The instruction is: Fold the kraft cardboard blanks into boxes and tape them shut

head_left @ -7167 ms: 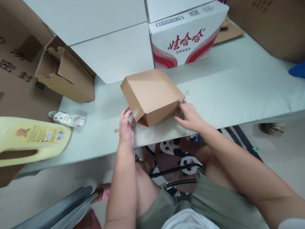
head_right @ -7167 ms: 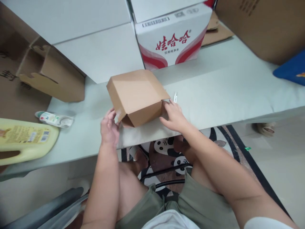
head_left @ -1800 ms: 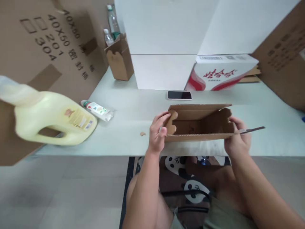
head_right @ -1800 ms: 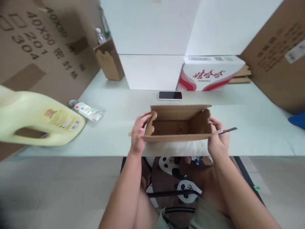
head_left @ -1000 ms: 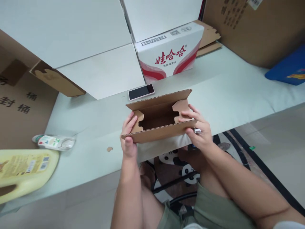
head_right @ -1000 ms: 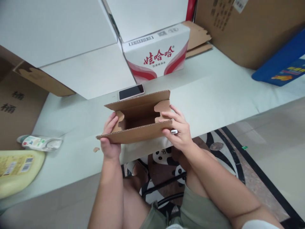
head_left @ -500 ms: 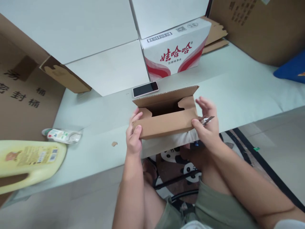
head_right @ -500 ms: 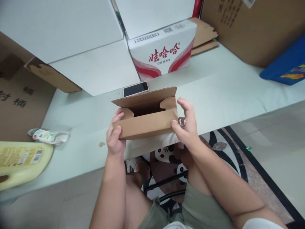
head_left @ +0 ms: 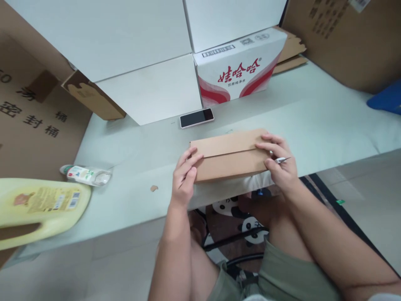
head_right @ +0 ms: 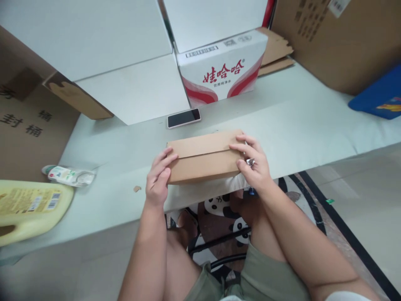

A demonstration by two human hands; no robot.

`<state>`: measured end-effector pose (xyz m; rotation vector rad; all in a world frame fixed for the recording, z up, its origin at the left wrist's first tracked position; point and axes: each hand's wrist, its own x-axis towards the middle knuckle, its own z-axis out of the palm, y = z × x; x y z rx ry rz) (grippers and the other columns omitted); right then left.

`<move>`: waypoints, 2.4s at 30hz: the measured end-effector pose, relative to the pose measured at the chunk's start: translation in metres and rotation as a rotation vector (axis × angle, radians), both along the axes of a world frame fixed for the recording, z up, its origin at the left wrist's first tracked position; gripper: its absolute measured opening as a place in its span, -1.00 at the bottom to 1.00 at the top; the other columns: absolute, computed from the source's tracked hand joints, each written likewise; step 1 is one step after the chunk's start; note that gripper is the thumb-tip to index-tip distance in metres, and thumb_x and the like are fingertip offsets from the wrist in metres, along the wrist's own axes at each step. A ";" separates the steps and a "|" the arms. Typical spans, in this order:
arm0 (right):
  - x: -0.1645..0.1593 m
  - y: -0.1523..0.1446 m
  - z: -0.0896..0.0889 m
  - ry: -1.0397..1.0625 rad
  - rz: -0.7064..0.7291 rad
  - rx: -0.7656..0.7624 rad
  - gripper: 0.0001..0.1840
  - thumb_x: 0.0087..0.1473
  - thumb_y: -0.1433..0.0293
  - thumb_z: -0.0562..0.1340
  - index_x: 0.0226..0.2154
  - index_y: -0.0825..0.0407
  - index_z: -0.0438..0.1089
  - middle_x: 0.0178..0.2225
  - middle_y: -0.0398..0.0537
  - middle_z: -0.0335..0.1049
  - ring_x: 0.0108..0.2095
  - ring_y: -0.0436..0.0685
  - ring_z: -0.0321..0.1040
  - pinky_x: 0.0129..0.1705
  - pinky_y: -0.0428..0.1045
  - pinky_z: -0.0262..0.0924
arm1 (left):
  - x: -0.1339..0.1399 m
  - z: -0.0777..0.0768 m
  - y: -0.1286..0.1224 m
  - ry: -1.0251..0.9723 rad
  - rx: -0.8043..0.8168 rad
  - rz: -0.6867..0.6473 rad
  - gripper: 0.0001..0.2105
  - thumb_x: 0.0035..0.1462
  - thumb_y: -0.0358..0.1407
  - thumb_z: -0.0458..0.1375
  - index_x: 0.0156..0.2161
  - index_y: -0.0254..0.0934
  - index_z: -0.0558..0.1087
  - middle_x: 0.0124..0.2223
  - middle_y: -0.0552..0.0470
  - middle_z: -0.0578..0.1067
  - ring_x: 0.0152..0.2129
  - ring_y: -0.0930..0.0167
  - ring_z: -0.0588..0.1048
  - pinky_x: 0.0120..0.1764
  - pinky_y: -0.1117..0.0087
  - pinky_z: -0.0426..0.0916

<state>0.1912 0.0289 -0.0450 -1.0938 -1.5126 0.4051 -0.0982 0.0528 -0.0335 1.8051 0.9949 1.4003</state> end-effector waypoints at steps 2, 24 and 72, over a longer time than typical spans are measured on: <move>-0.003 -0.001 -0.001 0.037 0.010 -0.039 -0.63 0.16 0.11 0.24 0.00 -0.21 0.53 0.20 0.00 0.35 0.26 0.36 0.26 0.22 0.30 0.27 | -0.003 0.002 0.002 0.040 -0.009 -0.004 -0.70 0.30 -0.14 0.10 0.02 -0.04 0.61 0.23 -0.03 0.48 0.20 0.18 0.42 0.30 0.00 0.24; -0.032 -0.025 0.003 0.151 0.396 -0.195 -0.36 0.26 -0.05 0.01 0.33 -0.32 0.18 0.45 -0.31 -0.05 0.49 0.25 -0.27 0.49 0.29 -0.26 | -0.002 -0.040 0.003 -0.226 -0.691 0.105 -0.37 0.00 0.32 0.17 -0.24 -0.26 0.61 -0.19 -0.18 0.66 -0.12 0.12 0.61 -0.02 0.10 0.48; -0.010 -0.026 0.044 0.919 0.140 -0.307 -0.65 -0.05 0.23 0.27 -0.13 -0.17 0.47 -0.33 -0.19 0.50 -0.35 0.03 0.45 -0.34 -0.02 0.38 | 0.027 -0.019 0.001 -0.183 -0.145 0.359 -0.59 0.24 0.01 0.11 0.07 -0.17 0.44 0.11 -0.11 0.49 0.04 0.26 0.48 0.03 0.27 0.38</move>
